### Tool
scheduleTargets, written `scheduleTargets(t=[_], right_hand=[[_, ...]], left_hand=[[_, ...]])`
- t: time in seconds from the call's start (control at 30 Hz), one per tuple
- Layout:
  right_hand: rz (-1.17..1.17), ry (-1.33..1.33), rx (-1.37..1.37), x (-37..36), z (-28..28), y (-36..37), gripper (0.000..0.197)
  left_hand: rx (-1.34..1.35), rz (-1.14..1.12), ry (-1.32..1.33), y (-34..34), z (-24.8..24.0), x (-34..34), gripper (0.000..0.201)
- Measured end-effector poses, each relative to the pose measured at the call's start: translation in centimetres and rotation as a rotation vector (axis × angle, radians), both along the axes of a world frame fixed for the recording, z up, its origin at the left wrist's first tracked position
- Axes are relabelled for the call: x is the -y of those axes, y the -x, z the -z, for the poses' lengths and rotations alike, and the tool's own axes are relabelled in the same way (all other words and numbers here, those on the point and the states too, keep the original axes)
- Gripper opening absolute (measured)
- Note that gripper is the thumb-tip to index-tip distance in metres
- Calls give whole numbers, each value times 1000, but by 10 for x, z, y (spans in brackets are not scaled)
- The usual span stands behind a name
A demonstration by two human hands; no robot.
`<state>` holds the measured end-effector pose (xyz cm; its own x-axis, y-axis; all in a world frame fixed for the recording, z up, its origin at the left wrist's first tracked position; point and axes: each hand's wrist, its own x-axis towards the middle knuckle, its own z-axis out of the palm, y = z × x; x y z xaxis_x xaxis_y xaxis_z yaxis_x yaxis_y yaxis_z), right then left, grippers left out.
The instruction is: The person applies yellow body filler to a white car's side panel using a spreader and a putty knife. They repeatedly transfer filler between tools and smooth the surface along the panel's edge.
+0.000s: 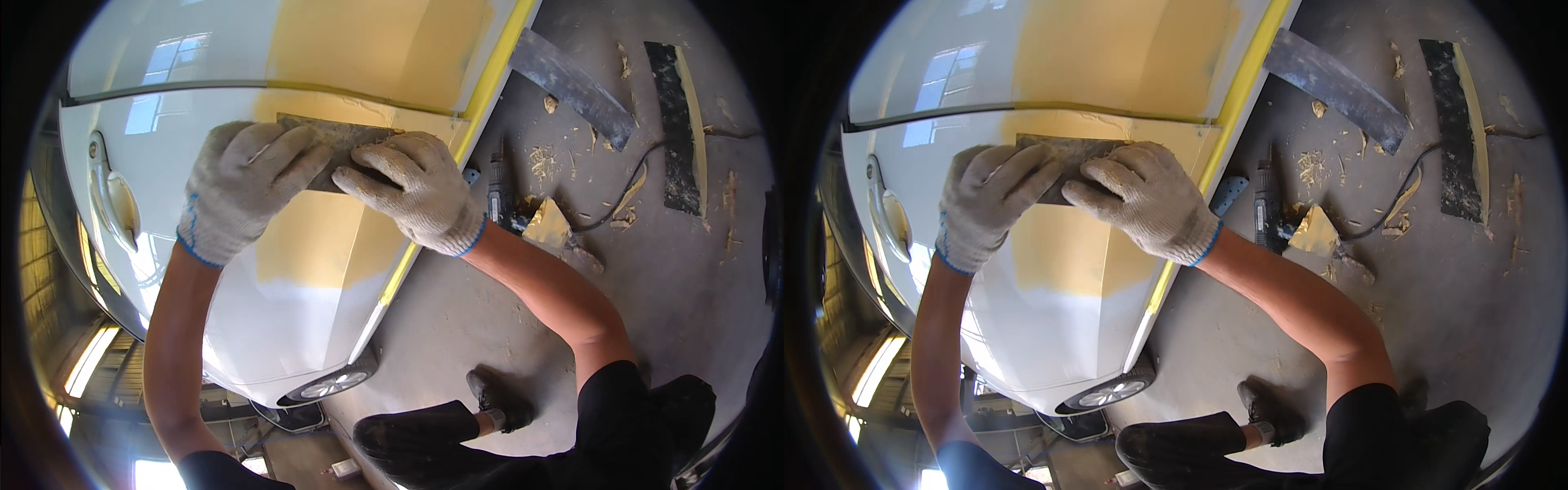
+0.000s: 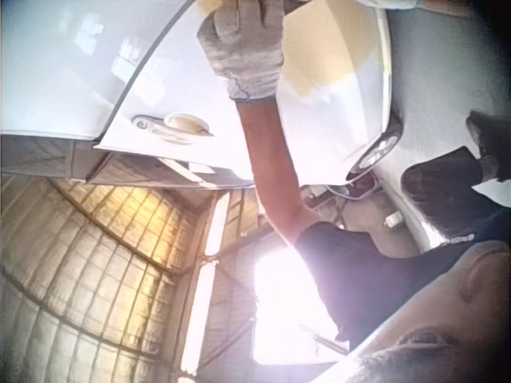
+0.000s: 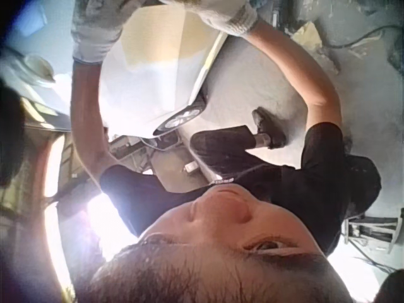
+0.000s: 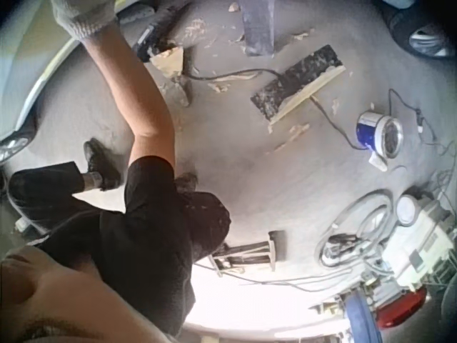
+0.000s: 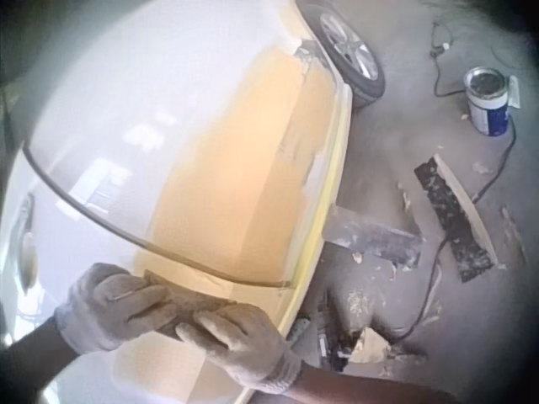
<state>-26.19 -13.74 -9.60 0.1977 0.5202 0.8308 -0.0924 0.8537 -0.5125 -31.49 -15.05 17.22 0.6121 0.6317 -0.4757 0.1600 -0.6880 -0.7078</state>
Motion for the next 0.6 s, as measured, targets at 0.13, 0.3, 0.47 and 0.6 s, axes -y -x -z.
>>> scheduleTargets(t=[0.13,0.3,0.47,0.6], right_hand=[[92,26,5,-17,-6,17,40],[89,45,28,-25,-8,29,32],[26,56,82,-14,-5,20,29],[62,57,31,-24,-9,23,30]], left_hand=[[-48,37,8,17,5,-21,40],[-64,-21,2,38,19,-28,40],[-30,-54,22,37,23,-19,36],[-55,-9,-42,27,20,-26,32]])
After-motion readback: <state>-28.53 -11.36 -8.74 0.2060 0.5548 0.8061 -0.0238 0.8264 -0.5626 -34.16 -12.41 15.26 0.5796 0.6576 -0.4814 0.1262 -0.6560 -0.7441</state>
